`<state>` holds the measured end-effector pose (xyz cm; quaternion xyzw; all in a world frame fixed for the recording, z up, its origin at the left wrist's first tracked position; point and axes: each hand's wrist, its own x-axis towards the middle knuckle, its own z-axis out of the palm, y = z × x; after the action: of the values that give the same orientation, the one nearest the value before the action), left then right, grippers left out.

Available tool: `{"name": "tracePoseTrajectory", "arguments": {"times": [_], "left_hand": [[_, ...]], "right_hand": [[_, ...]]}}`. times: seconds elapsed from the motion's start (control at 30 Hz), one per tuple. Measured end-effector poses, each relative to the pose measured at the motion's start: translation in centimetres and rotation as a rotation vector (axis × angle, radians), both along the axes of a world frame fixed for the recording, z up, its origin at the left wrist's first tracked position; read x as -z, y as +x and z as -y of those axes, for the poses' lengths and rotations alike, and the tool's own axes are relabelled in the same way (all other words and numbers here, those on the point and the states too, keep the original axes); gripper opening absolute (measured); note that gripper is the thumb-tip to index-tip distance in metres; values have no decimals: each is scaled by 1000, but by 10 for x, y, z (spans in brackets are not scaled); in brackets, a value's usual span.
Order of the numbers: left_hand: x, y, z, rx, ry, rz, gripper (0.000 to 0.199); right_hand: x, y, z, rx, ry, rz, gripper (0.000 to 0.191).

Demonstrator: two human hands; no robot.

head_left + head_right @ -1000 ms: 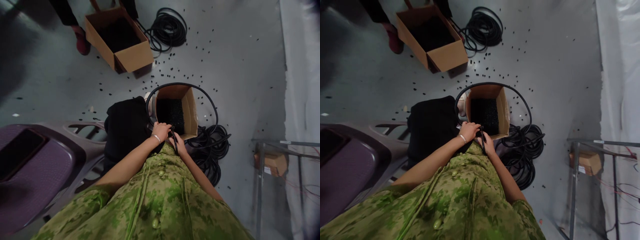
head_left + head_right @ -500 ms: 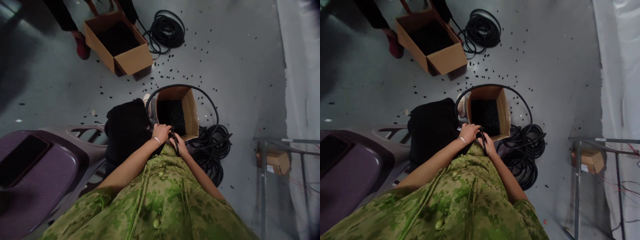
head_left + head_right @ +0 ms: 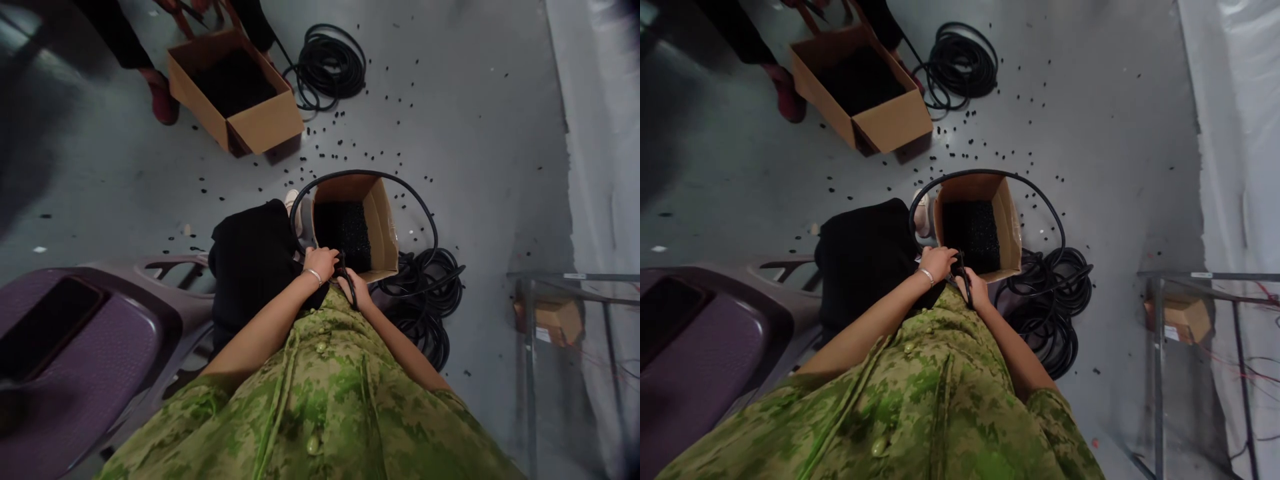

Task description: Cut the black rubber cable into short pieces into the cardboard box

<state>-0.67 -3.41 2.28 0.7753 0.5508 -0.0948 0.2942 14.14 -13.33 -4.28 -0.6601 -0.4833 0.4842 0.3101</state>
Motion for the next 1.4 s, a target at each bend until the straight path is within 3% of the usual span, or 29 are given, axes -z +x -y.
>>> {"name": "tracePoseTrajectory", "arguments": {"times": [0.27, 0.93, 1.2, 1.4], "left_hand": [[8, 1, -4, 34, -18, -32, 29], [21, 8, -13, -1, -53, -53, 30], [19, 7, -4, -27, 110, -5, 30], [25, 3, 0, -47, 170, -9, 27]], "right_hand": [[0, 2, 2, -25, 0, 54, 30], [31, 3, -2, -62, -44, 278, 31], [39, 6, -4, -100, -19, 309, 31], [34, 9, -3, -80, -27, 240, 30]]}}
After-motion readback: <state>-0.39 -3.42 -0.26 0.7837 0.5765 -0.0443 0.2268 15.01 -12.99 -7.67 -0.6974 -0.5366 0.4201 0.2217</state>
